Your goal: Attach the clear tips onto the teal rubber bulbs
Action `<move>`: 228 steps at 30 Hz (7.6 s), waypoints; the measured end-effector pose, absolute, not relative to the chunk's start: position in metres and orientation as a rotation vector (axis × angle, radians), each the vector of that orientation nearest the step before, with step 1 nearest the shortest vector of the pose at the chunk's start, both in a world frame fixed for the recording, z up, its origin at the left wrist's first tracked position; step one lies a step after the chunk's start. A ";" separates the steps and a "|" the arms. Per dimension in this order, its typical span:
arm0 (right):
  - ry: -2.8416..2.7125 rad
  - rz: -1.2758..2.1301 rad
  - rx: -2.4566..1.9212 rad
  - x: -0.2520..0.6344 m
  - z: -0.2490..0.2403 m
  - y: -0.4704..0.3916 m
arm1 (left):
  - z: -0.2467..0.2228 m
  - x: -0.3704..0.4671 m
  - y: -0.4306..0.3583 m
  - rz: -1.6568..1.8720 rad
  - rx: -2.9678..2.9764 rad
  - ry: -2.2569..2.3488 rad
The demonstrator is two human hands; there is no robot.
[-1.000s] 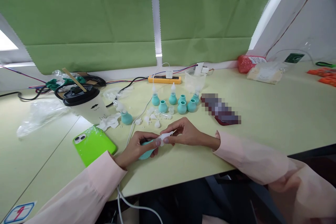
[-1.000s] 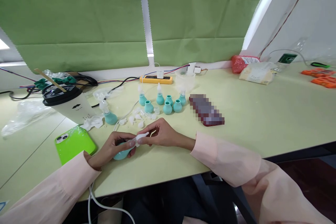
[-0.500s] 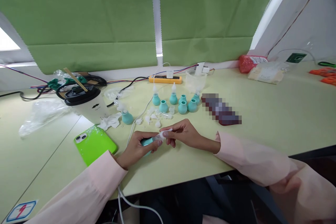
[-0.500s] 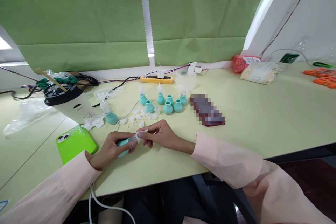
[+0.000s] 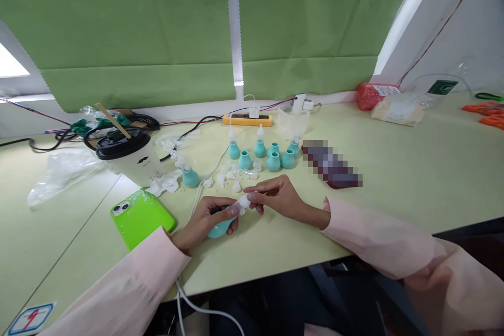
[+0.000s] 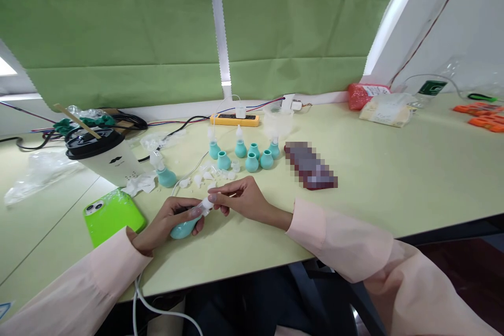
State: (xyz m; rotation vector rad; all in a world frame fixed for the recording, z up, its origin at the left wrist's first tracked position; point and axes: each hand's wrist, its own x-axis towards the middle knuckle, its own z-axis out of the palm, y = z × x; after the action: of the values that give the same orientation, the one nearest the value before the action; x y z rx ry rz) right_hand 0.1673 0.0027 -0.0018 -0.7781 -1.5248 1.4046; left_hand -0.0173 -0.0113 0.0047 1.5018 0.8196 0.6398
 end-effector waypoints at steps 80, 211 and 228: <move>-1.793 0.026 -1.326 0.218 0.019 0.057 | -0.023 -0.018 -0.006 0.268 2.778 1.453; -2.298 0.387 -0.806 0.178 -0.034 0.025 | 0.002 -0.014 0.042 0.345 2.627 1.389; -1.875 0.790 -0.843 0.168 -0.034 0.017 | 0.002 -0.003 0.018 0.857 1.713 1.069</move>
State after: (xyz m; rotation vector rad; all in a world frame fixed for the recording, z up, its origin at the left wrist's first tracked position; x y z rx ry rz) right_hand 0.1679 0.0167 -0.0336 -0.8426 -1.8752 0.7896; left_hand -0.0034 0.0180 0.0022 1.7127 1.0686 0.8568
